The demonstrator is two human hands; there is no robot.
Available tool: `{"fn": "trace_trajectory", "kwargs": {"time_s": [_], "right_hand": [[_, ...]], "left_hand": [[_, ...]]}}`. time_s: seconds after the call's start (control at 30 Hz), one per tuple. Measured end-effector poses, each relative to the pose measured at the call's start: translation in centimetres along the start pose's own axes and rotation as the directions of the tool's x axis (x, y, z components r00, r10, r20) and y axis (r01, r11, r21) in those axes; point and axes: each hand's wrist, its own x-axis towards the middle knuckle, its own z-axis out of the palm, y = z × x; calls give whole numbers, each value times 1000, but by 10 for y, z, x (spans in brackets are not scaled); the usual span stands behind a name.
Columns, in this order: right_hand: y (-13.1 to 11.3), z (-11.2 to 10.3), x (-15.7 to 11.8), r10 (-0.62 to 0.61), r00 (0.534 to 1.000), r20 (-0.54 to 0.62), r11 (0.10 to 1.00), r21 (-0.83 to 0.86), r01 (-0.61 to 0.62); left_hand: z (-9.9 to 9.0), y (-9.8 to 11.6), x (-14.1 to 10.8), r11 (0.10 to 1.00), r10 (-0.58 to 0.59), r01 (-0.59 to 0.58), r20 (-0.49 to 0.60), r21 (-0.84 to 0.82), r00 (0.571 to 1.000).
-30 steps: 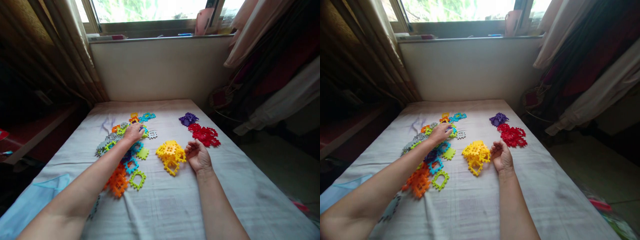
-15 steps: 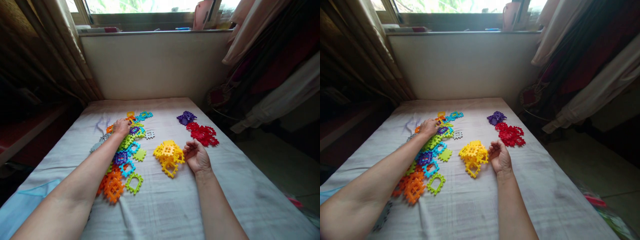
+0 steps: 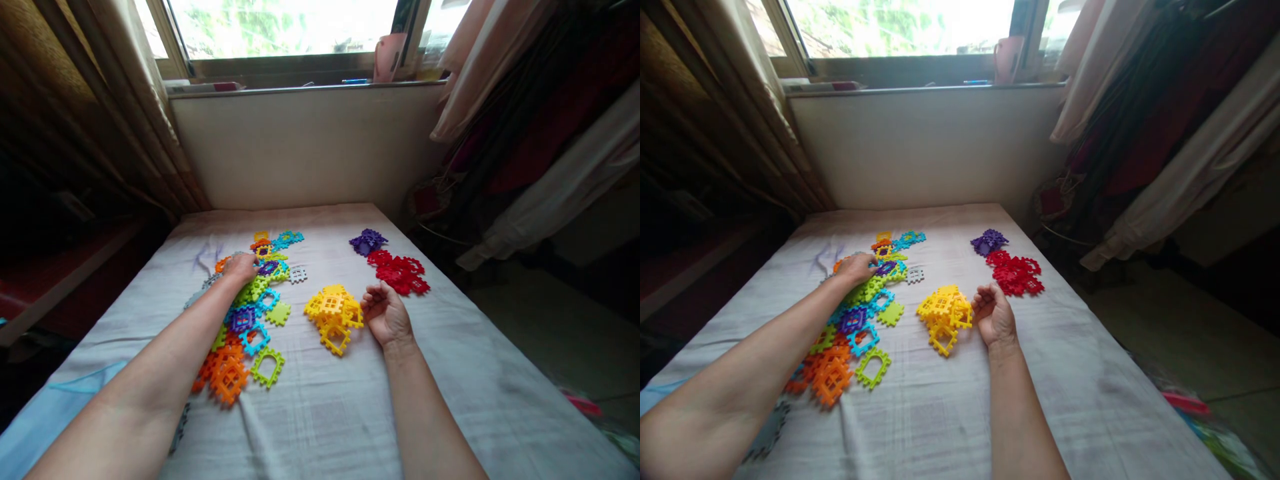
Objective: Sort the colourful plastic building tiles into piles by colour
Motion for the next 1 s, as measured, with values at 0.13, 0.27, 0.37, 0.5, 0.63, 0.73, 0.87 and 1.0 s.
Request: {"fn": "trace_trajectory", "kwargs": {"time_s": [0.13, 0.27, 0.37, 0.5, 0.63, 0.73, 0.87, 1.0], "right_hand": [[1, -2, 2, -12, 999, 31, 1000, -24, 13], [1, -1, 1, -4, 1000, -1, 1000, -21, 4], [-1, 3, -2, 6, 999, -33, 1000, -11, -6], [-2, 4, -3, 5, 1000, -19, 999, -32, -6], [-1, 2, -1, 7, 1000, -7, 1000, -25, -7], [-1, 2, -1, -7, 1000, -5, 1000, -18, 7], [-1, 4, -4, -15, 1000, -14, 1000, 5, 15], [1, 3, -6, -35, 999, -7, 999, 12, 35]], "left_hand": [[-3, 1, 4, 1000, -3, 3, -13, 1, 1000], [-7, 7, 12, 999, 31, -31, -26, 12, 999], [-9, 14, 17, 999, 52, -51, -12, 19, 999], [-16, 21, 16, 998, 63, -63, -47, 3, 997], [-29, 31, -1, 997, 72, -77, -133, -29, 988], [-35, 50, -36, 980, 156, -179, -229, -83, 961], [-32, 91, -101, 810, 461, -559, -396, -176, 794], [-28, 128, -142, 723, 599, -687, -427, -76, 678]]}}
